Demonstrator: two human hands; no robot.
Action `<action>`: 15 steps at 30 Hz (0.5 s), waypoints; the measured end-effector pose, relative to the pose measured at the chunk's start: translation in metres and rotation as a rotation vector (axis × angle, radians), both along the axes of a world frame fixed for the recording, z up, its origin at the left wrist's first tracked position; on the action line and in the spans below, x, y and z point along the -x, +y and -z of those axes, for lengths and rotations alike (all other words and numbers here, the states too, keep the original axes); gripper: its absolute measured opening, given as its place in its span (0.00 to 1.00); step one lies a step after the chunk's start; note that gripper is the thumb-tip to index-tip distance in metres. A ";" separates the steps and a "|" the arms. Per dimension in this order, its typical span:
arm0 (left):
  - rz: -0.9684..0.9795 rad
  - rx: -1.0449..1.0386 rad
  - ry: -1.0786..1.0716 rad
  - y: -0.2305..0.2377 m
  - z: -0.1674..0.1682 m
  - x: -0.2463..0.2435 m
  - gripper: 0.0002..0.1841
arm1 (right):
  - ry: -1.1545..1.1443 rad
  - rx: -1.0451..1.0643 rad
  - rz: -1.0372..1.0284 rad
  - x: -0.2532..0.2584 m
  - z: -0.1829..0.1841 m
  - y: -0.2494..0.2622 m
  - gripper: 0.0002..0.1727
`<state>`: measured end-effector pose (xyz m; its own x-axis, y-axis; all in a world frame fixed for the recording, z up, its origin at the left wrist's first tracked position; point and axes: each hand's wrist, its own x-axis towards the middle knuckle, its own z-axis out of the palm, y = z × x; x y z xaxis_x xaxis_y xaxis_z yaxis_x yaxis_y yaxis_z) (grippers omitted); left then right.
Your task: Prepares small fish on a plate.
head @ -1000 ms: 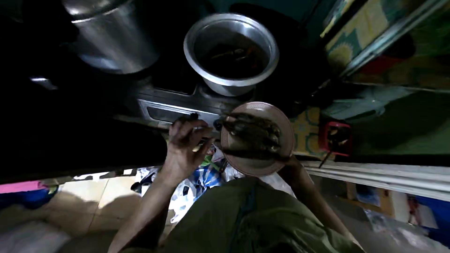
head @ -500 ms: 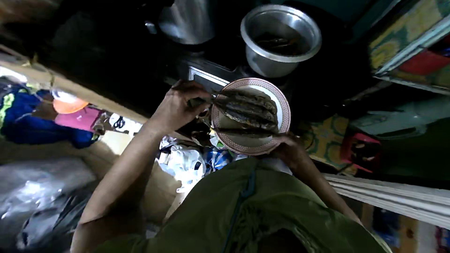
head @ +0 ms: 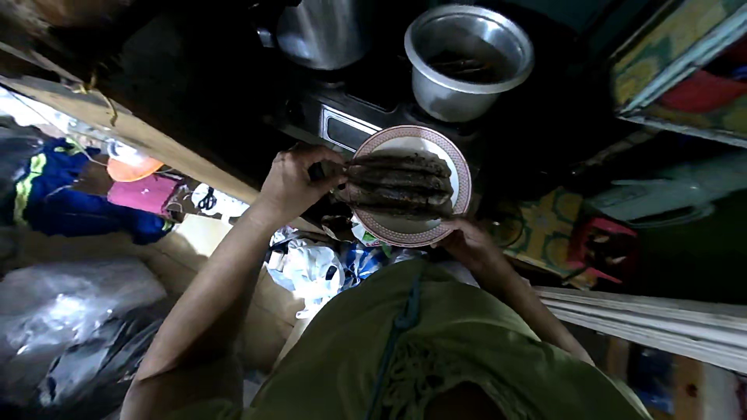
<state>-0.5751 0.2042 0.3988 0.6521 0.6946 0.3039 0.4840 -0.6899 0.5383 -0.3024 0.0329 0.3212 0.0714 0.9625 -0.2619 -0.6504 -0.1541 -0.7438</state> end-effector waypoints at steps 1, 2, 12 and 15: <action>0.028 -0.031 -0.013 0.002 0.001 -0.002 0.15 | -0.014 -0.002 0.010 -0.002 -0.002 -0.003 0.14; 0.063 -0.079 -0.035 0.003 0.002 -0.006 0.15 | -0.029 0.002 0.022 -0.004 -0.005 -0.006 0.13; 0.404 -0.248 0.201 -0.008 -0.008 -0.074 0.13 | -0.049 0.100 0.157 -0.024 -0.002 -0.044 0.14; 0.419 -0.245 0.147 -0.024 0.000 -0.110 0.14 | 0.023 0.093 0.227 -0.043 0.020 -0.071 0.12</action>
<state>-0.4656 0.1798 0.3988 0.9074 0.2840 0.3098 0.1972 -0.9386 0.2830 -0.2592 -0.0386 0.3009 0.2765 0.8940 -0.3527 -0.6926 -0.0690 -0.7180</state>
